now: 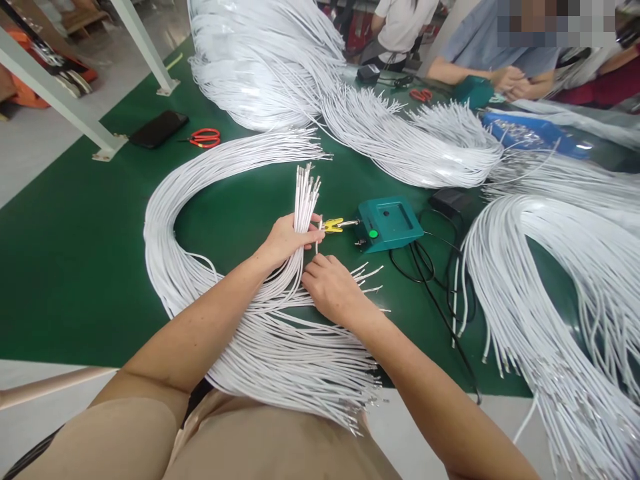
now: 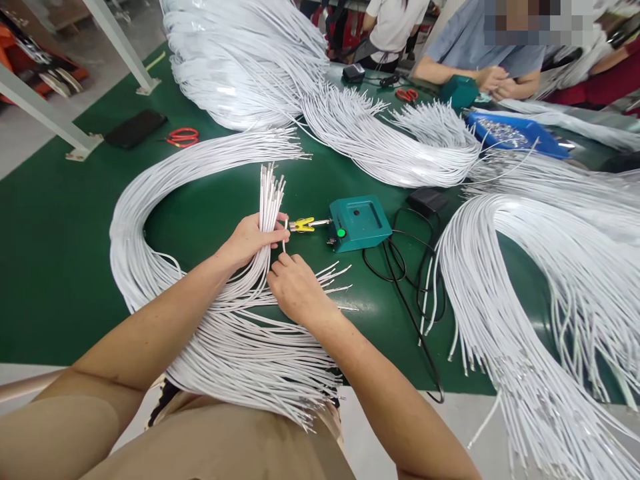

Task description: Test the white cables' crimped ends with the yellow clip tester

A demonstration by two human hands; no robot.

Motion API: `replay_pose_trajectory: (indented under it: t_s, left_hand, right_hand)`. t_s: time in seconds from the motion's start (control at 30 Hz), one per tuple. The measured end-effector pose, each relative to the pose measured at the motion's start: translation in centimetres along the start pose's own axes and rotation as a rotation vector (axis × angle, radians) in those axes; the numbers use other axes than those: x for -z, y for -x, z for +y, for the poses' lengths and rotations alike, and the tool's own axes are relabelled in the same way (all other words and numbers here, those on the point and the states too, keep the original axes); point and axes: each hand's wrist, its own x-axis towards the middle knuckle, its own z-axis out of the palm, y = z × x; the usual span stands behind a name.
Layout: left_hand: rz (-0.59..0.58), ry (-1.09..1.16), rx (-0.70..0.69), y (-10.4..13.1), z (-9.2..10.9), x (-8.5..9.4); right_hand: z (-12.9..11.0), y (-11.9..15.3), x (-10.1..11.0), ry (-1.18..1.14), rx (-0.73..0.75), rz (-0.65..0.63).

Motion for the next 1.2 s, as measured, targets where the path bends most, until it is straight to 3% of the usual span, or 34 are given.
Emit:
replay_pose_trajectory:
  t_s: [0.07, 0.17, 0.27, 0.33, 0.47, 0.53, 0.67, 0.87, 1.07, 1.2]
  left_hand:
    - [-0.024, 0.090, 0.037, -0.1, 0.0, 0.1]
    - [-0.121, 0.149, 0.102, -0.2, -0.1, 0.4]
    - [-0.177, 0.114, 0.117, -0.3, -0.2, 0.7]
    - [-0.165, 0.091, 0.101, -0.3, -0.3, 0.8]
    - [-0.086, -0.011, 0.002, -0.3, -0.6, 0.5]
    - [-0.046, -0.097, -0.046, -0.2, -0.6, 0.2]
    - [-0.049, -0.158, -0.077, -0.1, -0.6, 0.0]
    - [-0.044, -0.003, -0.058, 0.0, -0.6, -0.4]
    - [-0.003, -0.001, -0.061, 0.0, -0.4, -0.3]
    - [-0.020, -0.052, -0.101, 0.1, -0.2, -0.3]
  right_hand:
    - [-0.9, 0.2, 0.5, -0.034, -0.086, -0.082]
    - [-2.0, 0.6, 2.1, -0.238, -0.203, -0.310]
    - [-0.9, 0.7, 3.8, -0.506, -0.216, -0.466]
    - [1.1, 0.3, 4.3, -0.703, -0.303, -0.397]
    - [5.6, -1.5, 3.6, -0.852, -0.680, 0.208]
    - [6.6, -2.5, 2.9, -0.929, -0.737, 0.356]
    - [6.6, -3.7, 2.2, -1.201, -0.702, 0.410]
    - [6.2, -3.4, 1.8, -1.582, -0.669, 0.517]
    - [6.0, -3.4, 1.3, -1.961, -0.606, 0.449]
    - [6.2, -3.9, 1.6, -1.985, -0.599, 0.412]
